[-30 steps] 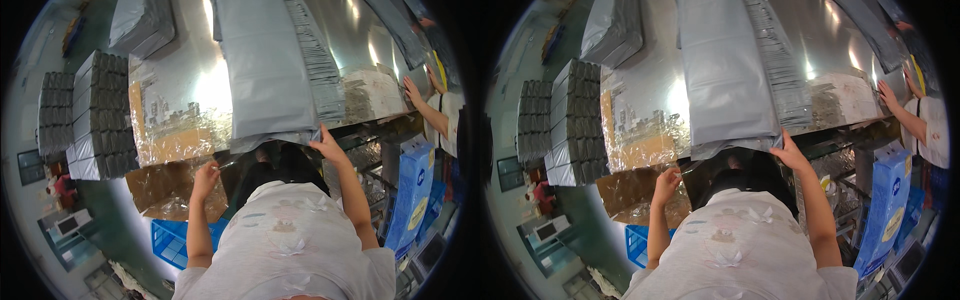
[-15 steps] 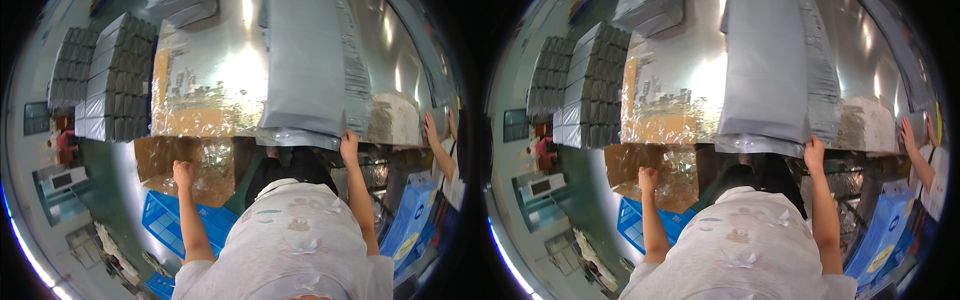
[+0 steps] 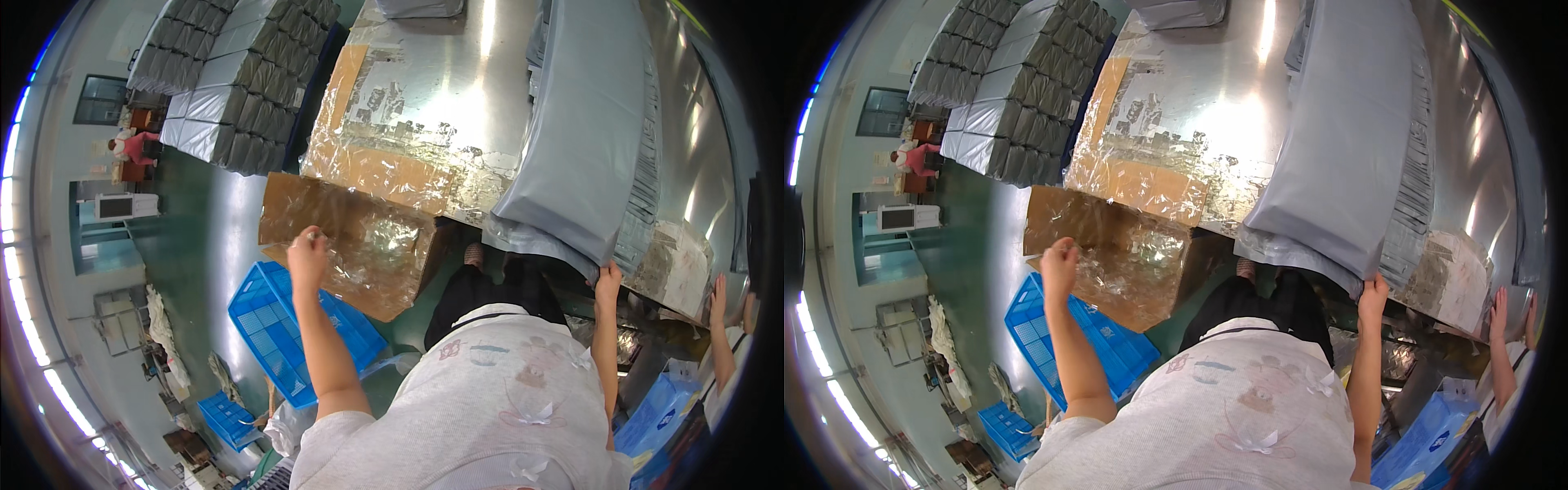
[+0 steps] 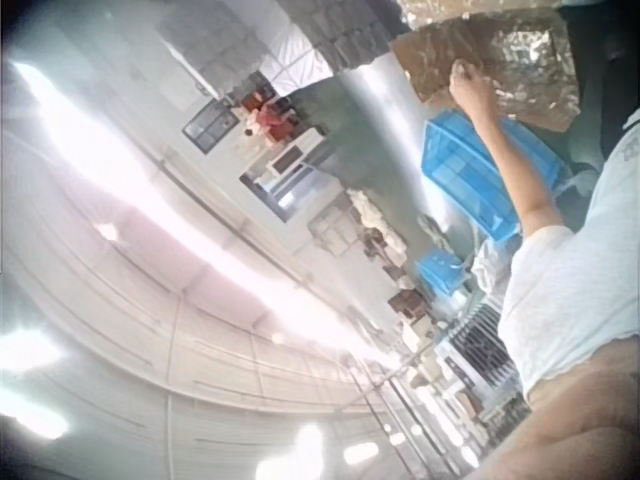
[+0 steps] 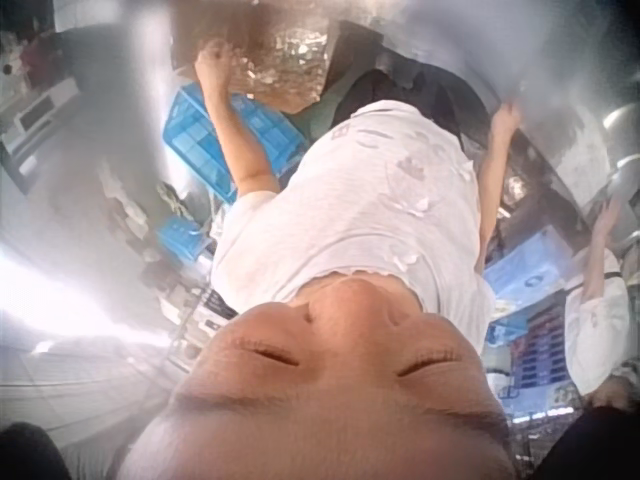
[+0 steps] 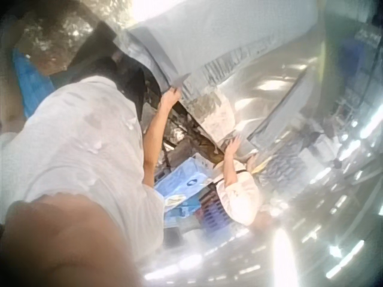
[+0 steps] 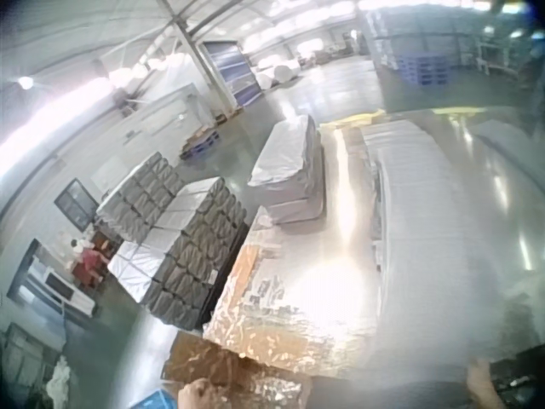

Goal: The person slides a pack of tissues into a grey plastic bag, seals the opening by folding the flap, and places the completed package onto a stack of similar items on a metal table.

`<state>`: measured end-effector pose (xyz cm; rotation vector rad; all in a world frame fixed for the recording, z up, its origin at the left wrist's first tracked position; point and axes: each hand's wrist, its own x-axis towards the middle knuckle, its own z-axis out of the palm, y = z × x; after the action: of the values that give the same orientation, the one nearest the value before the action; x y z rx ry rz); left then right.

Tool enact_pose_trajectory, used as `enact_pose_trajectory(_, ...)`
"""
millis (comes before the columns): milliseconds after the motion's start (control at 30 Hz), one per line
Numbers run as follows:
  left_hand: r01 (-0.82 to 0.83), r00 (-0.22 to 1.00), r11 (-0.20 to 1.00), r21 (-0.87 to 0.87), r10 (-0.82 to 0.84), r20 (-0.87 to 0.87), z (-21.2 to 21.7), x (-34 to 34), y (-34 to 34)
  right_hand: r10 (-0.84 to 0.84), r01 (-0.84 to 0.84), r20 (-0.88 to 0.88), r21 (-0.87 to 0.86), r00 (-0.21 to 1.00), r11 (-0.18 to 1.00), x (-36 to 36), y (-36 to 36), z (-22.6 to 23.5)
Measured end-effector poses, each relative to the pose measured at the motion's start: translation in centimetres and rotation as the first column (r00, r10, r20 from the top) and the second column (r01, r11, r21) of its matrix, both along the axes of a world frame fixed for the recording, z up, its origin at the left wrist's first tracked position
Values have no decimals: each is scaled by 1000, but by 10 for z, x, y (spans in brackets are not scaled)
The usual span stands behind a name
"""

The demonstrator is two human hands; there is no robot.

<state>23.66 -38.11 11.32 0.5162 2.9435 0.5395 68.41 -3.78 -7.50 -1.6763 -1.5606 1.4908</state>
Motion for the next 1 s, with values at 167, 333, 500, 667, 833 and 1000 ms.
enact_pose_trajectory(167,-125,956,417,900,-192,222,66,22,6,-130,113,-76,-191,989,975,-17,-3,27)
enact_pose_trajectory(333,-836,457,307,454,-69,887,-121,37,-13,-69,41,-98,-262,993,964,-18,-1,20)
enact_pose_trajectory(500,-474,469,796,375,-132,873,-75,128,56,-113,87,-100,-235,989,968,-22,-10,29)
enact_pose_trajectory(667,358,905,926,123,-376,197,-42,91,76,-112,106,-65,-82,992,991,-17,-8,8)
enact_pose_trajectory(833,437,875,831,343,-482,52,-11,83,187,23,-46,144,157,989,987,-25,-12,42)
enact_pose_trajectory(1000,806,557,483,343,-815,-160,-24,127,282,-13,-90,283,346,959,934,-21,-16,31)
